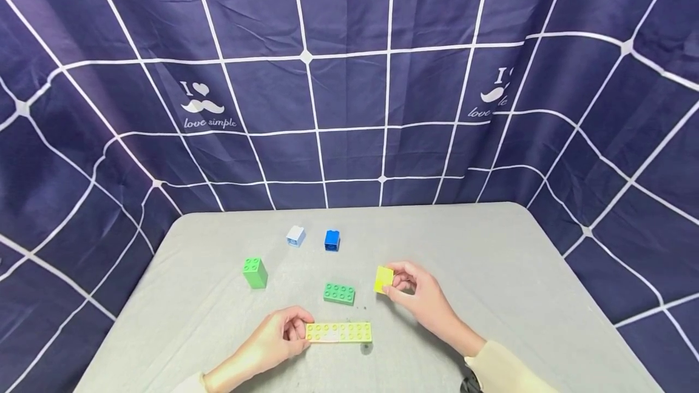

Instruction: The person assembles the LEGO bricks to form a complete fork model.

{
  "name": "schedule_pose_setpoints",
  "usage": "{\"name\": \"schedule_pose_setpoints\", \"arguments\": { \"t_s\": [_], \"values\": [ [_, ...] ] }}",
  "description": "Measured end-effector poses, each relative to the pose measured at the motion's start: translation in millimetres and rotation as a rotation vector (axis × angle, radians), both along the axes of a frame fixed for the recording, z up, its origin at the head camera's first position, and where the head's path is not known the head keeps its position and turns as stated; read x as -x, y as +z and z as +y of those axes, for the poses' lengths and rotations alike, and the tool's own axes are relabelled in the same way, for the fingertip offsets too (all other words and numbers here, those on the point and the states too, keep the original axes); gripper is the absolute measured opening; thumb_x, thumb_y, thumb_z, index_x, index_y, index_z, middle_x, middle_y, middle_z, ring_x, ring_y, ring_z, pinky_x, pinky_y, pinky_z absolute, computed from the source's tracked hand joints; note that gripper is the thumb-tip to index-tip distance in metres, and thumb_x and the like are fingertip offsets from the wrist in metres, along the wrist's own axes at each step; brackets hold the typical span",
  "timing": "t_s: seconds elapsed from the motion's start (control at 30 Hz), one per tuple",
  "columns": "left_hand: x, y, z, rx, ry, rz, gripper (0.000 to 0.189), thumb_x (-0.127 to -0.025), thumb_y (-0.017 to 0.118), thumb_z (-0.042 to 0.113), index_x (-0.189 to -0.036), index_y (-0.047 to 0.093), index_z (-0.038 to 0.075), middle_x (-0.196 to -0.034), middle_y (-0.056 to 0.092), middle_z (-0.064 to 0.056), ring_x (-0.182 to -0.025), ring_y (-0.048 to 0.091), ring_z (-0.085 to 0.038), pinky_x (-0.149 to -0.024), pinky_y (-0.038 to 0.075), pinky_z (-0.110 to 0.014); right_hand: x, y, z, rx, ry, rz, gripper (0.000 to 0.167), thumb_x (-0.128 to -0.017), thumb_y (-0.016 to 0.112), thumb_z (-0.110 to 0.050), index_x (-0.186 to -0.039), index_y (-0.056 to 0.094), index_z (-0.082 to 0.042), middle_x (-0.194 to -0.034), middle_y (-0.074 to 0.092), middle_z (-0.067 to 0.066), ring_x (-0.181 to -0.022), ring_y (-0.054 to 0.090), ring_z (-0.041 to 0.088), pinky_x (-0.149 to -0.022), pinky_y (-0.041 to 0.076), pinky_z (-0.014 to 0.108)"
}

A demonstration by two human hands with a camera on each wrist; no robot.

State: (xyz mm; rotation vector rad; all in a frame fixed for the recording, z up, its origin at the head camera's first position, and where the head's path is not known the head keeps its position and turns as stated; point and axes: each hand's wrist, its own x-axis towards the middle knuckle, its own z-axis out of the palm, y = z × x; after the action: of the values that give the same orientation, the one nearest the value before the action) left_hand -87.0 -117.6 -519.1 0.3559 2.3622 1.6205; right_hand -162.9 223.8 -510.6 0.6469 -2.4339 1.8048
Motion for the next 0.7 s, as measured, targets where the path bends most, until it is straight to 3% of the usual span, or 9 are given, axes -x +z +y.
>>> {"name": "schedule_pose_setpoints", "arguments": {
  "t_s": [0.33, 0.53, 0.7],
  "values": [
    [0.5, 2.6, -0.8, 0.018, 0.007, 0.001, 0.029, -0.082, 0.079, -0.009, -0.109, 0.071, 0.002, -0.084, 0.061, -0.001, -0.068, 0.054, -0.007, -0.060, 0.044, -0.021, -8.4, -0.6, -3.4, -0.066, 0.062, 0.032, 0.038, -0.092, 0.084, 0.001, -0.128, 0.072, 0.002, -0.099, 0.071, 0.004, -0.085, 0.068, 0.013, -0.080, 0.056, 0.022],
    [0.2, 4.1, -0.3, 0.024, -0.002, 0.008, 0.030, -0.083, 0.080, -0.010, -0.109, 0.071, 0.002, -0.083, 0.061, 0.000, -0.068, 0.054, -0.007, -0.060, 0.044, -0.021, -16.9, -2.6, -5.9, -0.056, 0.120, 0.029, 0.036, -0.092, 0.084, 0.001, -0.126, 0.072, -0.001, -0.101, 0.072, 0.007, -0.088, 0.067, 0.014, -0.080, 0.057, 0.023],
    [0.1, 4.1, 0.7, 0.015, -0.009, 0.005, 0.030, -0.083, 0.080, -0.011, -0.108, 0.071, 0.003, -0.082, 0.061, 0.000, -0.067, 0.054, -0.006, -0.060, 0.044, -0.021, -23.7, -2.3, -5.9, -0.086, 0.163, 0.046, 0.034, -0.093, 0.086, -0.003, -0.123, 0.073, -0.008, -0.103, 0.074, 0.002, -0.089, 0.068, 0.016, -0.080, 0.059, 0.026]
  ]
}}
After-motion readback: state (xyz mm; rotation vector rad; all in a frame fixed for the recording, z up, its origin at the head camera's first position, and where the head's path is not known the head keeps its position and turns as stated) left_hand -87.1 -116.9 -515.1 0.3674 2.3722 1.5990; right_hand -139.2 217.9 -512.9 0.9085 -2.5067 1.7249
